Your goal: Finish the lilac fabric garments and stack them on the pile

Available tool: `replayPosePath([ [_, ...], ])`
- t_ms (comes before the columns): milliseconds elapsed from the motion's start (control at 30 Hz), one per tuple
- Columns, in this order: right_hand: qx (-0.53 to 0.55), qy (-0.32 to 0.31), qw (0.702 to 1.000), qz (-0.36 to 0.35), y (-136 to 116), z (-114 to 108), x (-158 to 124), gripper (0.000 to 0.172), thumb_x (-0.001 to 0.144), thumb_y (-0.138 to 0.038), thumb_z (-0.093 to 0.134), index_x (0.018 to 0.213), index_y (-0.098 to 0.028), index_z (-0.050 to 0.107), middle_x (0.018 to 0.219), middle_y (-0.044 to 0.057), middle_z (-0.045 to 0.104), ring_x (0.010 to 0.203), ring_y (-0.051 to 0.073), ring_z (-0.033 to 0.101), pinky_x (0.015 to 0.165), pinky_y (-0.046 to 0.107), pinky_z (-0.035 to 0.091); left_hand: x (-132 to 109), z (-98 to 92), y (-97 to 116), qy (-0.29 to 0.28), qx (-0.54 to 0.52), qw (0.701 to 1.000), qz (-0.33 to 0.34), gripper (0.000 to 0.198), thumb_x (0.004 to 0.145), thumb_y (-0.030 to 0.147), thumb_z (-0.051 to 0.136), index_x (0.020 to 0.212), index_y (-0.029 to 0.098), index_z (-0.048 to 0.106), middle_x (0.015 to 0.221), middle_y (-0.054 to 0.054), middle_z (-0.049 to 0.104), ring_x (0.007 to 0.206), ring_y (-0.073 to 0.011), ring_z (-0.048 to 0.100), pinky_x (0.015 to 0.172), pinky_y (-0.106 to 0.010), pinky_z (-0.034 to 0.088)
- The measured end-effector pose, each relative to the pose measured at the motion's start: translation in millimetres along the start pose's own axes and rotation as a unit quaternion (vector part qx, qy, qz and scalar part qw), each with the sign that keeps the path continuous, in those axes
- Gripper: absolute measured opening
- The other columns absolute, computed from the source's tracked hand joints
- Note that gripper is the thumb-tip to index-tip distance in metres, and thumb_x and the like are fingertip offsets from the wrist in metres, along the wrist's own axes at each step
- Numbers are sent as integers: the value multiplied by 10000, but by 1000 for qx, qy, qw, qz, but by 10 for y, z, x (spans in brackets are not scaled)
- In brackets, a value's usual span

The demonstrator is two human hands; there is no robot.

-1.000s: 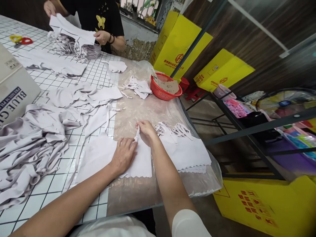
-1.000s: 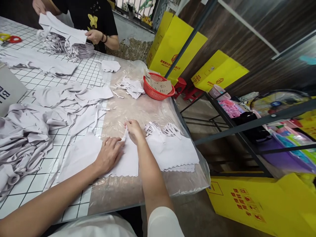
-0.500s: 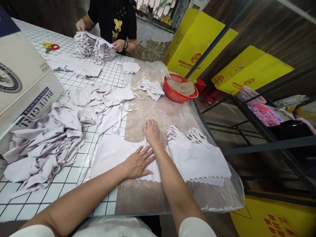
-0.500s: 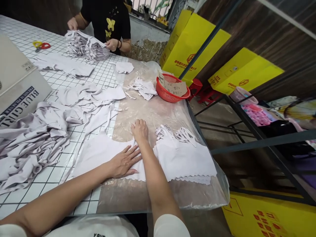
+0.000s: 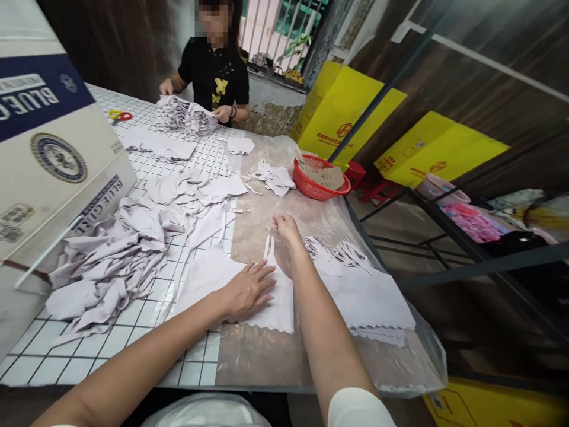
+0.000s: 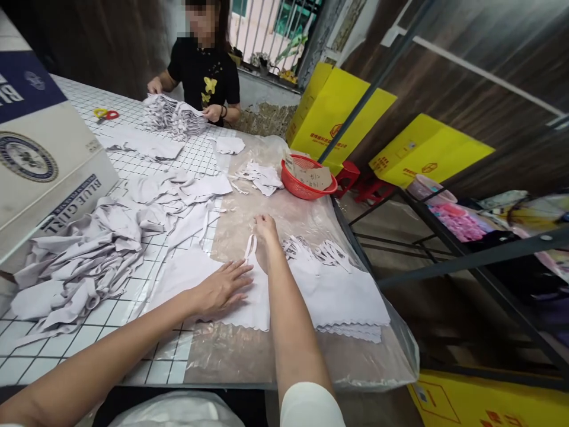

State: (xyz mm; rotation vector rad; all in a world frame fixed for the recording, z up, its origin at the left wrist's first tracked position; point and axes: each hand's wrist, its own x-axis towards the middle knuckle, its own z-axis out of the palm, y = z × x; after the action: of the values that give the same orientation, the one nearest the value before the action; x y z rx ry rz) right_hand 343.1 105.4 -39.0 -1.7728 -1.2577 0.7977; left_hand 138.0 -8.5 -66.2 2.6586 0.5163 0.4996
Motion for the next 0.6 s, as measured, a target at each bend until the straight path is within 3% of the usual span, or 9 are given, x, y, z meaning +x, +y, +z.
replayPosePath([
  [167,-36,-134,990,28,-298,713,-134,281,752,-418,660,610,-181,612,542,-12,558,522,131,484,528,254,366,-337,-338,-385,104,-21,991,-77,313,985,221,423,1202,169,642,1269,-149,623,1194,-262,580,1031,-464,487],
  [267,-67,-166,983,29,-430,1145,-183,329,647,-323,775,486,-199,515,444,-35,469,515,131,469,519,255,336,-517,-353,-567,137,-31,983,-115,307,978,200,421,1194,174,639,1278,-138,608,1171,-244,586,1006,-443,512],
  [333,-77,-168,982,26,-490,1313,-202,335,622,-238,773,470,-206,476,430,-45,442,521,122,455,519,248,321,-581,-322,-629,136,-49,983,-117,293,979,195,425,1168,178,648,1297,-125,600,1189,-231,577,1022,-425,507],
  [433,-61,-181,982,12,-536,1343,-270,240,680,-210,694,545,-201,496,499,-48,493,540,102,454,528,227,333,-609,-290,-659,129,-72,983,-112,293,988,194,412,1145,170,658,1305,-120,604,1208,-221,566,1049,-410,490],
  [600,-5,-225,974,-2,-480,1061,-497,157,795,-335,593,740,-201,533,744,-17,658,569,90,498,539,210,389,-590,-294,-671,108,-63,986,-110,305,973,163,420,1145,180,671,1293,-110,622,1245,-234,536,1083,-457,457],
])
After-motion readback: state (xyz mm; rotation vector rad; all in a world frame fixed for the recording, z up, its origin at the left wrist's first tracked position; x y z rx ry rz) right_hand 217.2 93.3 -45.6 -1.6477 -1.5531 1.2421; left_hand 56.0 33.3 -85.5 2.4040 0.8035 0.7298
